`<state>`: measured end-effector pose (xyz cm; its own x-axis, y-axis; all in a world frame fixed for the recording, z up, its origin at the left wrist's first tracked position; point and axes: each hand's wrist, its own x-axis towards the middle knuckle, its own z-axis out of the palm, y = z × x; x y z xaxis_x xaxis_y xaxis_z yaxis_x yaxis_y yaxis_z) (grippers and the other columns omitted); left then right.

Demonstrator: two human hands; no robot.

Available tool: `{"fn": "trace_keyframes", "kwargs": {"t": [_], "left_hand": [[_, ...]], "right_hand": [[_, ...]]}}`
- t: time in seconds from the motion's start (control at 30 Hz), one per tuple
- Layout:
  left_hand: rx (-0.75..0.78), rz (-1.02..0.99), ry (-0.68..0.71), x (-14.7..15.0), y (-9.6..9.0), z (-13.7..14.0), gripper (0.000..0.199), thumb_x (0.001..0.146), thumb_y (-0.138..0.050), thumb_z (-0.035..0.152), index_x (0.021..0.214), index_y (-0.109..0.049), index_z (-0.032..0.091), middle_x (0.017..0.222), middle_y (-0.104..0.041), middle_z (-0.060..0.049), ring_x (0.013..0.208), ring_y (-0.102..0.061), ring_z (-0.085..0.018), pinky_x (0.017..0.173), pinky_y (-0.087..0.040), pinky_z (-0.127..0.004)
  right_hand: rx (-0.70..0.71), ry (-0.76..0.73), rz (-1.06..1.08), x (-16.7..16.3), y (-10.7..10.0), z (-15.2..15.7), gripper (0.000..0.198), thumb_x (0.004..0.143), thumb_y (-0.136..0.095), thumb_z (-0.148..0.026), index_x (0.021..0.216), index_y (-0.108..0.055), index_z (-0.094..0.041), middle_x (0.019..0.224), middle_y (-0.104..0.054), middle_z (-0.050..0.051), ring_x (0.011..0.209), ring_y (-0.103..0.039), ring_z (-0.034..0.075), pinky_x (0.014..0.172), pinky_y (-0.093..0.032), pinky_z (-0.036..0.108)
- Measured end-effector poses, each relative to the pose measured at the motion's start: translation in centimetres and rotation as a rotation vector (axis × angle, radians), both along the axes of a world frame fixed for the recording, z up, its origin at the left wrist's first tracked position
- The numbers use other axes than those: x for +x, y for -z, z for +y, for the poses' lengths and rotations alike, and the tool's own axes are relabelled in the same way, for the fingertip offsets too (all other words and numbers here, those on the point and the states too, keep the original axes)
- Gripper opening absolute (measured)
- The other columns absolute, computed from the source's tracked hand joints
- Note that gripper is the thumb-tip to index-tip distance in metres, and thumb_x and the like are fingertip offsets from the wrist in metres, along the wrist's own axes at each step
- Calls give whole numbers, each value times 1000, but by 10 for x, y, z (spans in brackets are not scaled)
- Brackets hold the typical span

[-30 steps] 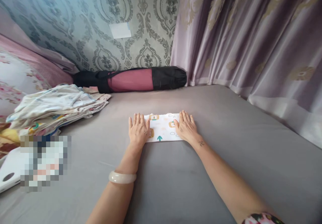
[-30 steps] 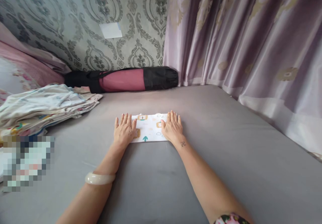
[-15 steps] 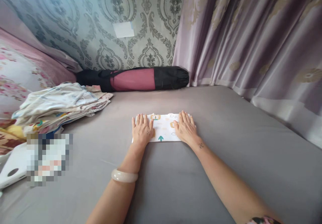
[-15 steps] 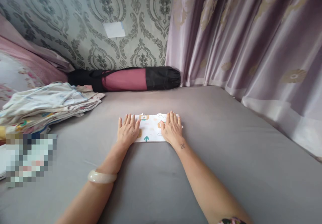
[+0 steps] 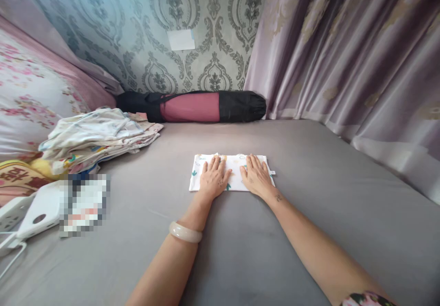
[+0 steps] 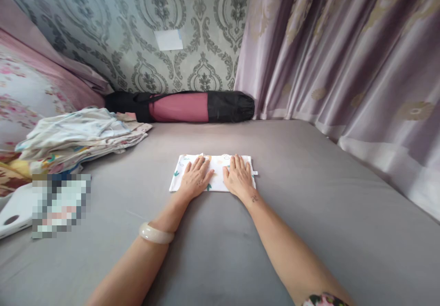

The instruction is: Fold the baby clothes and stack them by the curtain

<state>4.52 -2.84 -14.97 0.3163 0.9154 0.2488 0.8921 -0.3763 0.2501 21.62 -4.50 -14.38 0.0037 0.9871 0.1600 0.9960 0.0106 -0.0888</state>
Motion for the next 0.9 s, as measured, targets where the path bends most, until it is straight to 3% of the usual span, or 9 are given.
{"fn": "trace_keyframes", "kwargs": {"t": [0.07, 0.17, 0.27, 0.37, 0.67, 0.9], "left_hand": [[-21, -253, -43, -3, -3, 5, 44, 97, -38, 39, 133, -52, 18, 142, -50, -14, 136, -41, -25, 113, -30, -46], [-80, -819, -188, -10, -9, 12, 37, 94, -41, 41, 110, -65, 17, 116, -68, -12, 112, -61, -24, 101, -45, -40], [-126, -1373, -243, -20, -15, 19, 36, 90, -47, 45, 92, -65, 15, 103, -71, -12, 102, -66, -23, 91, -50, -38], [-205, -1761, -246, -34, -16, 27, 30, 85, -51, 42, 88, -62, 14, 103, -71, -13, 99, -68, -22, 88, -52, -37], [-232, -2193, -354, -73, -10, 42, 20, 80, -44, 22, 81, -64, 19, 89, -71, -9, 103, -66, -19, 88, -54, -34], [-392, -2666, -419, -79, -28, 32, 17, 84, -44, 14, 79, -60, 15, 78, -66, -3, 74, -67, -10, 68, -52, -22]], "right_hand": [[-30, 16, 3, -3, -6, 0, 58, 97, -26, -35, 145, -35, -4, 153, -31, 20, 142, -26, 29, 114, -21, 49], [-45, 38, 17, -14, -14, -1, 58, 97, -27, -36, 145, -36, -6, 155, -26, 22, 142, -24, 33, 112, -20, 53], [-36, -24, 39, -33, -18, 0, 58, 98, -25, -39, 147, -35, -8, 157, -22, 20, 144, -20, 32, 114, -16, 53], [-53, -93, 63, -50, -16, 3, 58, 99, -22, -41, 148, -34, -11, 157, -23, 17, 145, -18, 29, 115, -14, 52], [-65, -102, 55, -60, -1, 9, 58, 99, -21, -41, 149, -31, -13, 157, -27, 13, 145, -18, 26, 116, -10, 52], [-140, -88, 75, -64, -7, 12, 61, 98, -20, -42, 150, -30, -10, 157, -24, 14, 146, -16, 27, 116, -9, 54]]}}
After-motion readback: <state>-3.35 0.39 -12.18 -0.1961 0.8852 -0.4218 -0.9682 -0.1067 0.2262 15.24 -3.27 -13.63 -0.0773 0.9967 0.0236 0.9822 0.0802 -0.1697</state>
